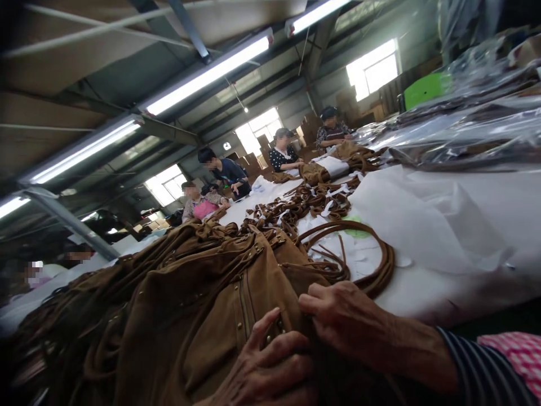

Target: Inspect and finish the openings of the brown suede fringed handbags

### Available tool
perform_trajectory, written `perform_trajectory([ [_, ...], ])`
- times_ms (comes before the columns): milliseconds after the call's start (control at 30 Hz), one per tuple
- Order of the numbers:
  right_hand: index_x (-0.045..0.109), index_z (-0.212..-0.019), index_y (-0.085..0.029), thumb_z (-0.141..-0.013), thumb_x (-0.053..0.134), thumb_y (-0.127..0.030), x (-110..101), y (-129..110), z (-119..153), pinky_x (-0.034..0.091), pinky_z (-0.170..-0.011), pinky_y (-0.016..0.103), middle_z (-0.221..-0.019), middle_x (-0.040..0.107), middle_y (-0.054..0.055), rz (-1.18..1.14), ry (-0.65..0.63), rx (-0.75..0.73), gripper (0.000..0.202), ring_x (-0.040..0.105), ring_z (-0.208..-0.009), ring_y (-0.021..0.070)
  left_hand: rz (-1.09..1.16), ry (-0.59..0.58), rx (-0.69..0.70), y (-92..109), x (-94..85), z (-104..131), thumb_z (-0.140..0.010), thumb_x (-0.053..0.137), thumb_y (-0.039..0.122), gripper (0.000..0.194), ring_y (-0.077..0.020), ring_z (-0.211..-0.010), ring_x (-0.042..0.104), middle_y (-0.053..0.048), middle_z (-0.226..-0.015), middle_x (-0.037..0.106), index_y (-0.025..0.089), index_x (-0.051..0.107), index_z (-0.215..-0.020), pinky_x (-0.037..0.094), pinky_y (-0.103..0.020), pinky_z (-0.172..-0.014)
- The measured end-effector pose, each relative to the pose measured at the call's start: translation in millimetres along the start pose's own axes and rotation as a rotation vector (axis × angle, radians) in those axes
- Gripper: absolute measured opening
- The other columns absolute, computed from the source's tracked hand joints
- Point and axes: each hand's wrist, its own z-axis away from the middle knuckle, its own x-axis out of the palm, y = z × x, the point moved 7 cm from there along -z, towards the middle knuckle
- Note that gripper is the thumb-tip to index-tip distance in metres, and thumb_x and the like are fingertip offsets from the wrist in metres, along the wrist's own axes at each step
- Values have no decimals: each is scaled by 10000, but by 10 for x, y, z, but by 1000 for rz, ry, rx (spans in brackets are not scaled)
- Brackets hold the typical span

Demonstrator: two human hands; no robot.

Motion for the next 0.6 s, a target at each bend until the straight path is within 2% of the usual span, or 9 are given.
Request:
perform_trajectory([
  [67,570,-808,-187,-837,506,-68,-19,14,-19,268,-578,268,-779,612,0,41,-29,-23,138,533,-627,122,58,-19,-46,-13,63,77,-1051,548,268,156,-53,-1029,664,112,-864,714,258,662,-944,-46,-447,-1310],
  [167,558,-765,-190,-832,539,-104,-53,124,-162,295,-592,251,-739,616,-8,24,-2,-24,110,557,-640,123,108,-43,-114,-22,141,176,-1077,483,258,218,-11,-827,667,100,-835,704,234,666,-960,-53,-414,-1303],
  [300,595,-777,-191,-792,590,-133,-56,338,-595,306,-609,258,-715,624,-9,54,112,-5,60,553,-641,136,155,-29,-91,21,263,224,-1076,489,285,197,-15,-808,670,94,-887,730,232,675,-1041,-68,-446,-1293],
  [400,626,-786,-185,-800,592,-150,-11,501,-932,322,-620,267,-707,629,-3,43,185,47,51,554,-639,145,170,52,-82,30,277,194,-1092,441,309,255,-6,-785,672,93,-860,739,219,674,-1038,-82,-438,-1290],
  [500,666,-822,-183,-837,603,-217,63,641,-1075,358,-631,271,-718,651,10,-65,177,123,73,590,-671,165,114,52,-103,-3,93,219,-1099,414,293,275,0,-874,697,82,-916,763,229,682,-1097,-4,-320,-1303],
  [567,686,-923,-185,-863,617,-314,74,714,-1034,384,-621,272,-720,655,9,-184,175,185,158,600,-665,173,3,-5,-196,-101,-180,406,-1083,452,303,266,-40,-1062,692,42,-1094,769,249,649,-1253,152,-251,-1290],
  [600,684,-989,-184,-877,615,-374,75,739,-989,394,-605,271,-708,647,2,-256,168,219,231,595,-637,169,-76,-36,-297,-191,-355,591,-1061,500,325,296,-89,-1168,666,10,-1203,745,256,615,-1324,256,-262,-1267],
])
